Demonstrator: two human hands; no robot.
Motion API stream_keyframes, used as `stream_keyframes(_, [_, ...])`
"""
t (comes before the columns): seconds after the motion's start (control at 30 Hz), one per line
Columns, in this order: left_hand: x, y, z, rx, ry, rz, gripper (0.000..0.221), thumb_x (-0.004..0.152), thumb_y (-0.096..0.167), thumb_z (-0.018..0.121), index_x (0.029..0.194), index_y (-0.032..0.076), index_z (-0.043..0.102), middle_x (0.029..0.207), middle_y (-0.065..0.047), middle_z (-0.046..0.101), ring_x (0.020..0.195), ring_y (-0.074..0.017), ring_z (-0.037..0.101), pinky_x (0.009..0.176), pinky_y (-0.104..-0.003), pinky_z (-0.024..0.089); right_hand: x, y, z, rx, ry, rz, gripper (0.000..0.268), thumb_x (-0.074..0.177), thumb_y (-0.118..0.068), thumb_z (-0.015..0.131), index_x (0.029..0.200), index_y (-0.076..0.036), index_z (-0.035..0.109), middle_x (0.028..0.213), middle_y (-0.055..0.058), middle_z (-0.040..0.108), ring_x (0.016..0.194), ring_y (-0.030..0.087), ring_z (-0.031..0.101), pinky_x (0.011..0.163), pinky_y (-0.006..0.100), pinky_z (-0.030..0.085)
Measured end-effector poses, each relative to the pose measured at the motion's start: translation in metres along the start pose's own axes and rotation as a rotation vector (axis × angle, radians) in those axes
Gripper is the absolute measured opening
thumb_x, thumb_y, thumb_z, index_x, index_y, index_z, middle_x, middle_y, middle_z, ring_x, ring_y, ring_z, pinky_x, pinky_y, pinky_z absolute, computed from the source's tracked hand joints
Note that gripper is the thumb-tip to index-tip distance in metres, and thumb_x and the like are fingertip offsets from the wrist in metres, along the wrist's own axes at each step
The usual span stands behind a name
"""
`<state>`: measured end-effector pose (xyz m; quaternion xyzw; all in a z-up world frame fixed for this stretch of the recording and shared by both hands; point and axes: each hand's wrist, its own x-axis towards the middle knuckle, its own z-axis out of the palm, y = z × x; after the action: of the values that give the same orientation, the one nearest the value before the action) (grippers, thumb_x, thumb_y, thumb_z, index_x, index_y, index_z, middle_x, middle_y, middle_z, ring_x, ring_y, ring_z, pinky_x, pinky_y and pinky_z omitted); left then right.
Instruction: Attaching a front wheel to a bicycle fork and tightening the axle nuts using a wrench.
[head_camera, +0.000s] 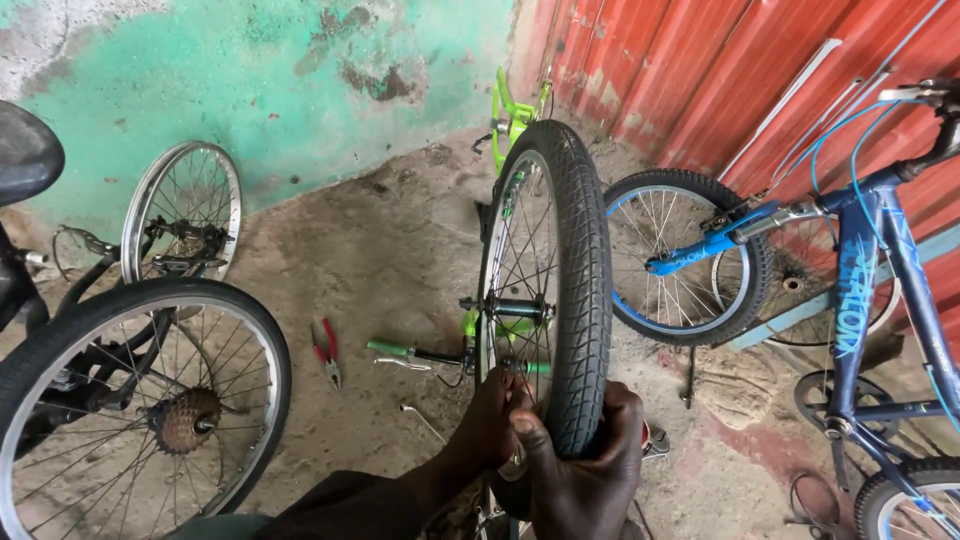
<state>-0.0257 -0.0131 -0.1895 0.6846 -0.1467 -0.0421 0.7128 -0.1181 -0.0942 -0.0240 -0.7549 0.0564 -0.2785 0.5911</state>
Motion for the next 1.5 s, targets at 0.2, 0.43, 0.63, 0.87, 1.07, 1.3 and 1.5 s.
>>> stream_keyframes(0.2, [0.001,0.000,-0.003,0.042,-0.040,-0.041,0.013,0.098,0.013,0.059,0.099,0.004,0.050,0.082,-0.003,0.053,0.070,-0.0130,0.047,0.059,-0.031,0.043,0.002,-0.001,0.004,0.027,-0.008,0.050,0.056,0.073,-0.018,0.086,0.110,-0.005,0.046,0.075,0.004,0.064,0.058,0.013,0.066,0.054,0.029,0.060])
stream_keyframes(0.43, [0.001,-0.019,-0.004,0.117,-0.031,-0.008,0.030,0.099,0.033,0.059,0.105,0.004,0.056,0.095,-0.011,0.065,0.083,-0.0203,0.063,0.075,-0.037,0.054,-0.003,0.007,0.006,0.007,0.012,0.060,0.060,0.068,-0.018,0.090,0.112,-0.005,0.052,0.082,0.006,0.067,0.060,0.014,0.067,0.058,0.028,0.057])
stream_keyframes(0.63, [0.021,0.020,-0.026,0.400,-0.269,-0.082,0.037,0.101,0.039,0.054,0.096,0.005,0.067,0.087,-0.010,0.071,0.074,-0.0227,0.065,0.071,-0.039,0.053,0.010,0.016,0.008,0.124,0.077,-0.126,0.057,0.065,-0.024,0.091,0.104,-0.003,0.055,0.074,0.006,0.074,0.057,0.012,0.072,0.057,0.025,0.060])
stream_keyframes(0.87, [0.071,0.029,-0.114,1.457,-0.676,0.066,0.028,0.090,0.022,0.061,0.118,0.024,0.065,0.092,-0.013,0.066,0.082,-0.0388,0.063,0.072,-0.054,0.048,0.019,0.097,0.008,0.198,0.064,-0.279,0.086,0.051,-0.041,0.103,0.108,0.001,0.054,0.069,0.005,0.070,0.042,0.009,0.070,0.044,0.023,0.062])
stream_keyframes(1.07, [0.084,0.016,-0.128,0.695,0.173,0.049,0.037,0.099,0.040,0.056,0.083,0.007,0.059,0.073,-0.014,0.065,0.067,-0.0343,0.062,0.067,-0.046,0.049,0.020,0.017,-0.004,0.087,0.015,-0.111,0.063,0.071,-0.059,0.080,0.097,-0.006,0.058,0.067,0.000,0.065,0.052,0.011,0.064,0.055,0.029,0.058])
stream_keyframes(1.3, [0.074,0.067,-0.081,0.489,0.165,-0.266,0.043,0.100,0.041,0.051,0.087,0.002,0.064,0.073,-0.012,0.067,0.061,-0.0252,0.061,0.064,-0.040,0.051,0.074,0.010,-0.038,0.111,-0.261,0.043,0.047,0.101,-0.040,0.041,0.075,-0.005,0.060,0.064,0.004,0.053,0.063,0.016,0.045,0.059,0.035,0.036])
stream_keyframes(1.5, [0.073,0.067,-0.086,0.352,0.121,-0.323,0.046,0.107,0.036,0.044,0.089,0.000,0.066,0.064,-0.010,0.064,0.052,-0.0227,0.058,0.057,-0.040,0.048,0.135,0.094,-0.027,-0.471,-0.355,0.188,0.032,0.100,-0.023,0.060,0.112,0.005,0.070,0.104,0.031,0.075,0.103,0.048,0.072,0.085,0.057,0.057])
